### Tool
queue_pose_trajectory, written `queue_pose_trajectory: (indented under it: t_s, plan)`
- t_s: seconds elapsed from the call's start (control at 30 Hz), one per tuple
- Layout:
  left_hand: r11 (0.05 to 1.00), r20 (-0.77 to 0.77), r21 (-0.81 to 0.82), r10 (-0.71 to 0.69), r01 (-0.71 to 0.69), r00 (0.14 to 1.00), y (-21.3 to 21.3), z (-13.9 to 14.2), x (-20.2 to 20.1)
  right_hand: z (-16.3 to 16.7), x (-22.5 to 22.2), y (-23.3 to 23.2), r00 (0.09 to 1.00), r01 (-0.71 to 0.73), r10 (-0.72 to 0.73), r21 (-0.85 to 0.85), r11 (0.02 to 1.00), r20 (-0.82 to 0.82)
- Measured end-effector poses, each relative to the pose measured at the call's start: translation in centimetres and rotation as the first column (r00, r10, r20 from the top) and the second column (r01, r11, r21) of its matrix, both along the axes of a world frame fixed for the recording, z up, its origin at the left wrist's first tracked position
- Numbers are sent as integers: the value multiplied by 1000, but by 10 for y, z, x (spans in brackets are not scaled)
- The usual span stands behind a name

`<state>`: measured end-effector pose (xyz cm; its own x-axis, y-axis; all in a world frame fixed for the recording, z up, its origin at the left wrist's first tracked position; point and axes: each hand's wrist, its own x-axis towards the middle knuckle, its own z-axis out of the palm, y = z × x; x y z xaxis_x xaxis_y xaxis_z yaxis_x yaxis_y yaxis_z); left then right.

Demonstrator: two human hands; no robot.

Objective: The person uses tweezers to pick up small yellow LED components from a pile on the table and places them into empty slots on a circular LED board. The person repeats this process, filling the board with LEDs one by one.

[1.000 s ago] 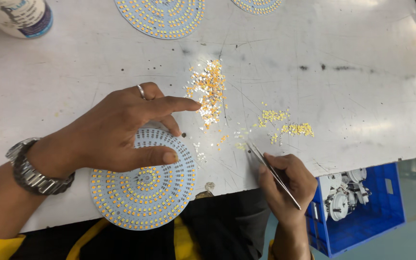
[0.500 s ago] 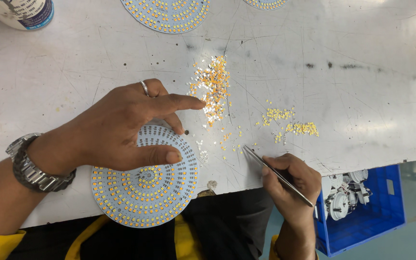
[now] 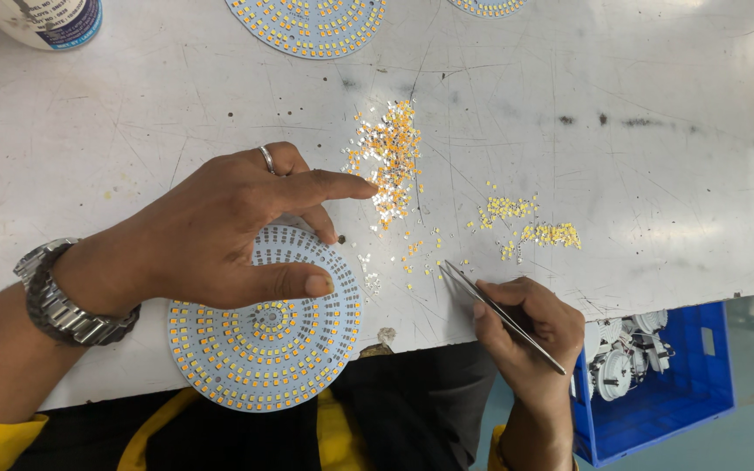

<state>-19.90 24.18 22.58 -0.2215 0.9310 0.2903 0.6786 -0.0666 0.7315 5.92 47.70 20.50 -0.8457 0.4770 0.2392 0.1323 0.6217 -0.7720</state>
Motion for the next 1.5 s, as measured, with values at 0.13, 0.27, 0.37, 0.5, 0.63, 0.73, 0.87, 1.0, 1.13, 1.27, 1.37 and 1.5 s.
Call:
queue_pose_trajectory:
  t_s: [0.13,0.27,0.37,0.5,0.63,0.73,0.87,1.0,1.13,1.27,1.37,1.5]
  plan:
    - [1000,-12,-1,1,-1,1000,1,0,0,-4,3,1,1000,-8,8,-15,1000,0]
    - [1000,-31,-1,-6,6,1000,3,-3,-1,-7,4,-1,999,44,-44,-7,999,17]
    - [998,-31,-55,8,-9,999,4,-7,-2,-8,1,-10,999,-31,29,-65,997,-31]
    - [1000,-64,-11,7,-8,998,6,-9,-3,-4,-11,-25,979,-188,193,-70,980,72]
    - [1000,-51,18,4,-3,999,9,-12,-4,2,-32,-25,890,-442,443,-34,896,110]
    - [999,-56,52,6,-3,998,10,-15,-3,7,-40,-19,860,-484,495,-105,869,126]
    - [997,-63,71,18,-13,998,11,-17,-4,5,-31,-29,909,-414,413,18,910,52]
    - [999,-49,36,23,-21,999,13,-15,-3,-4,-12,-58,944,-327,331,156,932,5]
    - [998,-72,59,22,-17,997,13,-14,-3,-6,-14,-65,919,-379,393,217,900,-23]
    - [1000,-35,11,15,-14,999,13,-14,-3,-2,-18,-65,911,-400,411,192,896,-25]
    - [1000,-48,2,8,-8,999,13,-14,-3,-3,-18,-65,910,-403,413,182,897,-18]
    - [999,-84,34,3,0,996,12,-12,-4,-4,-9,-58,933,-348,356,121,929,-48]
